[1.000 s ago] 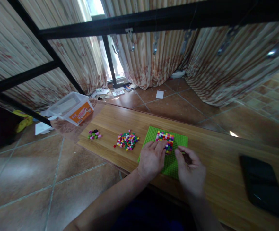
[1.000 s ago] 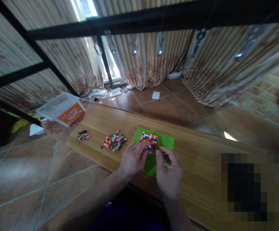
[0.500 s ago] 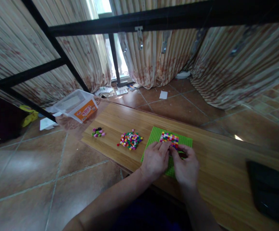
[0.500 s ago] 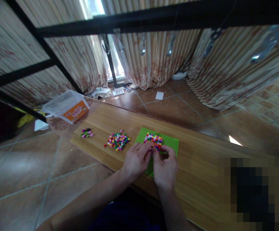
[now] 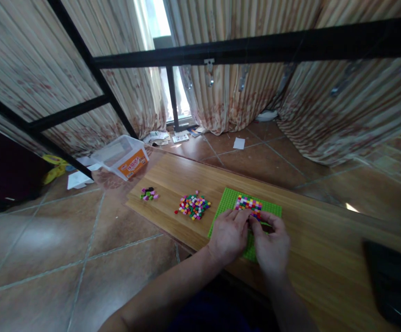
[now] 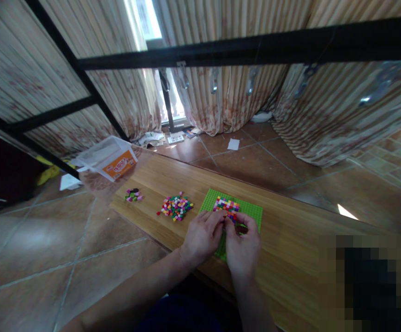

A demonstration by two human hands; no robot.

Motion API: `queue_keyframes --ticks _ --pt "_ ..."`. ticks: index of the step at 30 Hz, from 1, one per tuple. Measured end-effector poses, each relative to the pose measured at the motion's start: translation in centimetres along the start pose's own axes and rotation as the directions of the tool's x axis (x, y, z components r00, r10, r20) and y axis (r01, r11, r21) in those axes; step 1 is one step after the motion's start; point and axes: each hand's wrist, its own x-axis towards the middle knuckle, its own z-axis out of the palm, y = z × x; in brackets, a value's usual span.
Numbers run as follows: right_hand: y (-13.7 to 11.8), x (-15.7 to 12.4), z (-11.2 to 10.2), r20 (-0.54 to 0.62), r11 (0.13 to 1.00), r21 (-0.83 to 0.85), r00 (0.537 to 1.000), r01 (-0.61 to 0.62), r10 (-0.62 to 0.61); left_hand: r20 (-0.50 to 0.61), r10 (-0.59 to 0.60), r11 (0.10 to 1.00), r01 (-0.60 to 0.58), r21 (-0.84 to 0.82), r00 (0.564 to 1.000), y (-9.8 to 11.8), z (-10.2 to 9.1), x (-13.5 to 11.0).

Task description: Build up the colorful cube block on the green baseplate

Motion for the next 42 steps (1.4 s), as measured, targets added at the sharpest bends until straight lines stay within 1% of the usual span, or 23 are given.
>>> queue_keyframes --ticks 2,4,6,8,9,11,12,14,17,20,24,26,29,36,42 --pt "0.3 0.2 0.0 0.02 1.0 0.016 1.0 0.009 -0.009 -0.008 -0.003 1.0 0.003 -0.021 1.0 0.1 -0.4 -0.3" --pt "0.5 0.4 -0.2 0.038 1.0 0.025 0.999 0.007 -0.008 -0.041 -0.017 0.999 0.016 -0.034 0.999 0.0 -1.0 -0.9" --pt "0.6 0.5 -0.5 0.044 1.0 0.023 0.999 -0.011 0.01 -0.086 -0.048 0.999 0.046 -0.027 0.995 -0.7 -1.8 -1.9" --pt "0.6 0.2 -1.0 0.011 1.0 0.007 1.0 -0.025 0.025 -0.118 -0.112 0.994 0.113 0.001 0.987 -2.1 -2.7 -3.4" --pt "0.6 -0.1 -1.4 -0.018 1.0 -0.003 1.0 -0.023 0.023 -0.125 -0.169 0.985 0.172 0.018 0.978 -3.1 -3.2 -4.2" --pt "0.6 -0.7 -2.1 -0.076 1.0 -0.009 0.997 -0.01 0.009 -0.148 -0.301 0.948 0.312 0.058 0.942 -5.0 -4.0 -5.8" --pt "0.6 -1.0 -2.4 -0.087 1.0 -0.005 0.996 -0.005 0.005 -0.157 -0.356 0.926 0.371 0.072 0.921 -5.9 -4.4 -6.5" --pt "0.8 -1.7 -3.0 -0.08 1.0 0.007 0.997 -0.007 0.007 -0.149 -0.431 0.886 0.448 0.118 0.89 -7.3 -5.0 -7.4" --pt "1.2 -2.6 -3.3 -0.056 1.0 -0.012 0.998 -0.012 0.011 -0.115 -0.491 0.844 0.504 0.182 0.863 -8.0 -5.3 -7.8" --pt "1.5 -3.3 -3.4 -0.049 1.0 -0.017 0.999 -0.01 0.009 -0.098 -0.51 0.824 0.518 0.228 0.855 -7.9 -5.2 -7.2" --pt "2.0 -4.0 -3.7 -0.049 1.0 -0.01 0.999 -0.024 0.024 -0.077 -0.503 0.823 0.504 0.261 0.861 -7.8 -4.9 -6.4" --pt "2.3 -4.2 -3.8 -0.053 1.0 0.006 0.999 -0.006 0.006 -0.067 -0.5 0.824 0.498 0.27 0.863 -7.9 -4.9 -6.2" --pt "2.7 -4.5 -3.9 -0.041 0.999 0.022 0.999 0.029 -0.028 -0.057 -0.488 0.828 0.483 0.286 0.871 -8.1 -4.8 -6.0" --pt "3.2 -4.6 -3.7 -0.015 0.999 0.032 1.0 -0.003 0.004 -0.074 -0.469 0.829 0.467 0.308 0.88 -8.1 -4.7 -6.2" --pt "3.1 -4.7 -3.7 -0.019 0.999 0.035 1.0 -0.009 0.01 -0.073 -0.501 0.8 0.494 0.341 0.862 -7.9 -4.7 -5.5"
